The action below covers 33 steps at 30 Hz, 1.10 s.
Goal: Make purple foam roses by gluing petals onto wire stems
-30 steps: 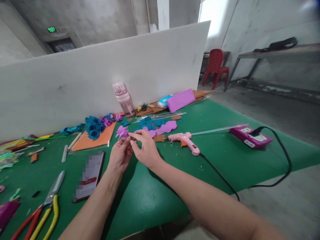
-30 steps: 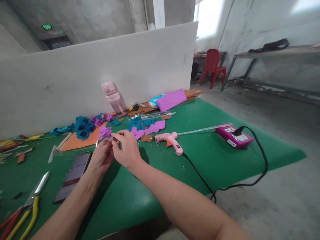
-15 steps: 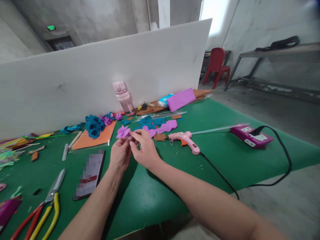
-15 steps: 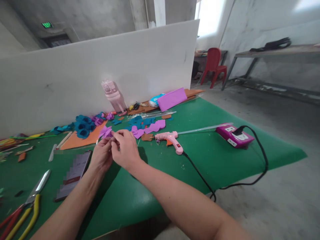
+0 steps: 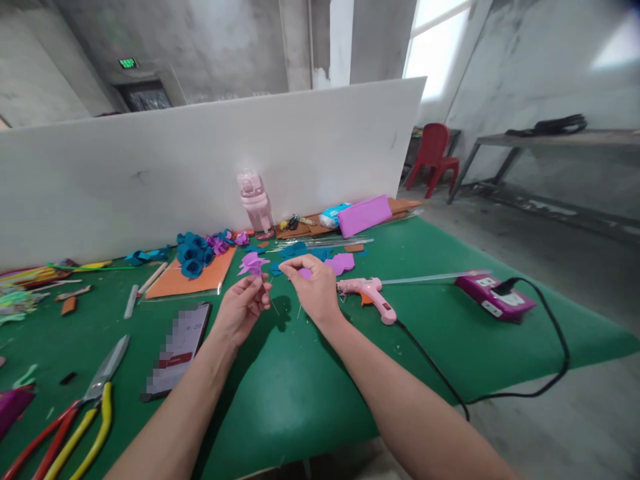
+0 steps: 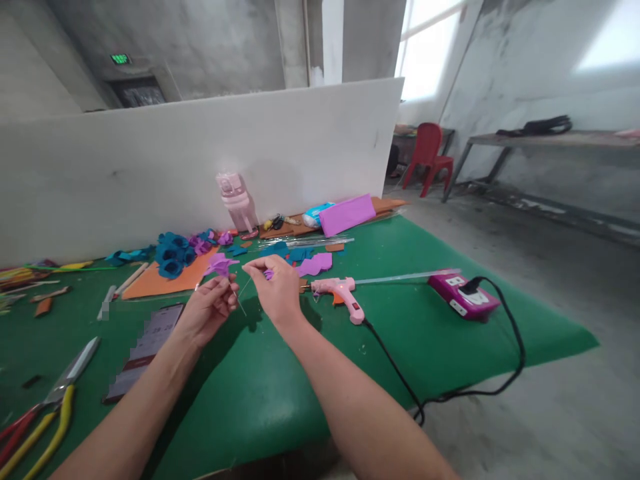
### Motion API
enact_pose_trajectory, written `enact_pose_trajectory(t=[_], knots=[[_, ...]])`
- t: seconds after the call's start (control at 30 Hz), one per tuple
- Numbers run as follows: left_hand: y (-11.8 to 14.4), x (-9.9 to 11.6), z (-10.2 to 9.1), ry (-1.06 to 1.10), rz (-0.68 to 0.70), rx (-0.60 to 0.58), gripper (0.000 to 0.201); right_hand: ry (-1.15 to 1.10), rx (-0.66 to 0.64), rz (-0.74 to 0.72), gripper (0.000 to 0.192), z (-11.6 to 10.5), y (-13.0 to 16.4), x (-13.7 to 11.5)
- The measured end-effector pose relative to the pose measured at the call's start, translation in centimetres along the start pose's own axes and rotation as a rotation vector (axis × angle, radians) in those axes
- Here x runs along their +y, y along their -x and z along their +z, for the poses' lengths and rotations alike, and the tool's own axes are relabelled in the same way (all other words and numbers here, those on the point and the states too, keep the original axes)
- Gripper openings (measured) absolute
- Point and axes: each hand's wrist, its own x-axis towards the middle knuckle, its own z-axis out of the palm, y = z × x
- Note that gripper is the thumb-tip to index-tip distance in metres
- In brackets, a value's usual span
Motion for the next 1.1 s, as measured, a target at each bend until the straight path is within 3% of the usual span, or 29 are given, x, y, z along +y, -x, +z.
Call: enact_pose_trajectory(t=[0.2, 0.43, 0.67, 1.1], knots=[[0.49, 0.05, 0.17, -0.071, -0.011, -0.064, 0.022, 0.13, -0.151, -0.089, 0.025, 0.28, 0.33, -0.04], [0.51, -0.07, -0.33, -0.093, -0.004, -0.074, 0.022, 0.156, -0.237, -0.183, 0.012, 0.36, 0.46, -0.15], [0.51, -0.49, -0.5, -0.137, -0.033, -0.133, 0.024, 0.244, -0.193, -0.257, 0.011, 0.56, 0.68, 0.25], [0.68, -0.53, -0.32, -0.181, -0.058, -0.134, 0.025, 0.372, -0.205, -0.294, 0.01, 0.4, 0.6, 0.65]])
